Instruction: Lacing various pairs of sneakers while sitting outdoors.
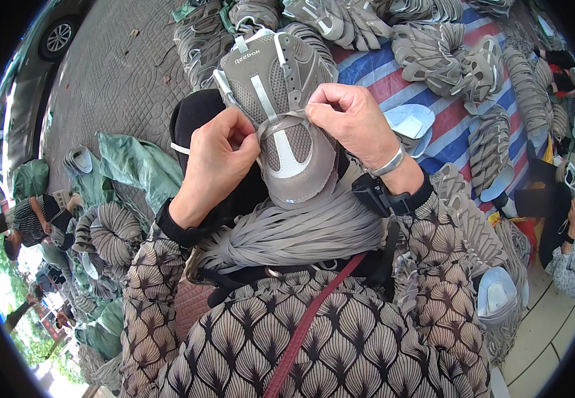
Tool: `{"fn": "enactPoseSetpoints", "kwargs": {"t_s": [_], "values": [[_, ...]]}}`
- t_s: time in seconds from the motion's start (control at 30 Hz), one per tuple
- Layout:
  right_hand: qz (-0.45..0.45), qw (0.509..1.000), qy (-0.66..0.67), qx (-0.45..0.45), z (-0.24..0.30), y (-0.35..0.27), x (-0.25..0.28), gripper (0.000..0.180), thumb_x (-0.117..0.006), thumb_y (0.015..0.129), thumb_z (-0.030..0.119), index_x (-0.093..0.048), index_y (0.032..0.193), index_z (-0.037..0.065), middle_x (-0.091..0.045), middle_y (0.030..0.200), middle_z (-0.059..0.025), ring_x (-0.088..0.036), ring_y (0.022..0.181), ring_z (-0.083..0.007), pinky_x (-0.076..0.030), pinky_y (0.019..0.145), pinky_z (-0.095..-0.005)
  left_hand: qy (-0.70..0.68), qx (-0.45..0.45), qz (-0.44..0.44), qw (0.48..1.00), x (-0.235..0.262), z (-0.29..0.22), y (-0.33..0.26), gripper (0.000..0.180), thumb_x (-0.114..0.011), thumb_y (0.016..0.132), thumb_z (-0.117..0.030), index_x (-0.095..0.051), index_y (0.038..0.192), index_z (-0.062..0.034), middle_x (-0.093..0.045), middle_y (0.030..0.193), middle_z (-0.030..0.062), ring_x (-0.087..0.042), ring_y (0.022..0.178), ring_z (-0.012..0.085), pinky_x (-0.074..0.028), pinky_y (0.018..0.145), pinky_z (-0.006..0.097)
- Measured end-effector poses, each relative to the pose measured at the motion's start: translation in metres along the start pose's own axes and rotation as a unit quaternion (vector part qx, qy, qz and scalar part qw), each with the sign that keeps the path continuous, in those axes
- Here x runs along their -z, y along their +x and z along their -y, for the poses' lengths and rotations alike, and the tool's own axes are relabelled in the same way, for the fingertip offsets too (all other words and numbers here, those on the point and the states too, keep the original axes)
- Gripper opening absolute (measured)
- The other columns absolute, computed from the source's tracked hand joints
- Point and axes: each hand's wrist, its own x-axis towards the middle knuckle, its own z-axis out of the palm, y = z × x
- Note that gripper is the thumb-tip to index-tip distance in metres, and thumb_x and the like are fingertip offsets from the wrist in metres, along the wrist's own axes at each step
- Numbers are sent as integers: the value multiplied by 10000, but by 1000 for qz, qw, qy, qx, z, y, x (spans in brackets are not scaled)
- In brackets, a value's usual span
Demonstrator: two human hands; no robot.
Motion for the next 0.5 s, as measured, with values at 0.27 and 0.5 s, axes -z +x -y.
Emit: {"fn": "enactPoseSetpoints", "kwargs": {"t_s": [0.27, 0.5], "values": [[-65, 962, -209, 161, 10, -2, -11, 80, -586, 727, 71, -535, 682, 28, -505, 655, -111, -525, 610, -246, -422, 561, -335, 33, -75, -43, 996, -5, -3, 5, 90, -602, 716, -78, -541, 726, -12, -580, 615, 173, -603, 577, 346, -474, 537, 401], [-78, 951, -243, 173, -26, -10, -25, 148, -610, 749, 135, -532, 704, 18, -540, 675, -147, -560, 643, -315, -441, 580, -378, 69, -73, 2, 995, -6, 19, -14, 118, -630, 748, -100, -547, 750, -16, -606, 632, 159, -626, 599, 323, -490, 558, 401]]}}
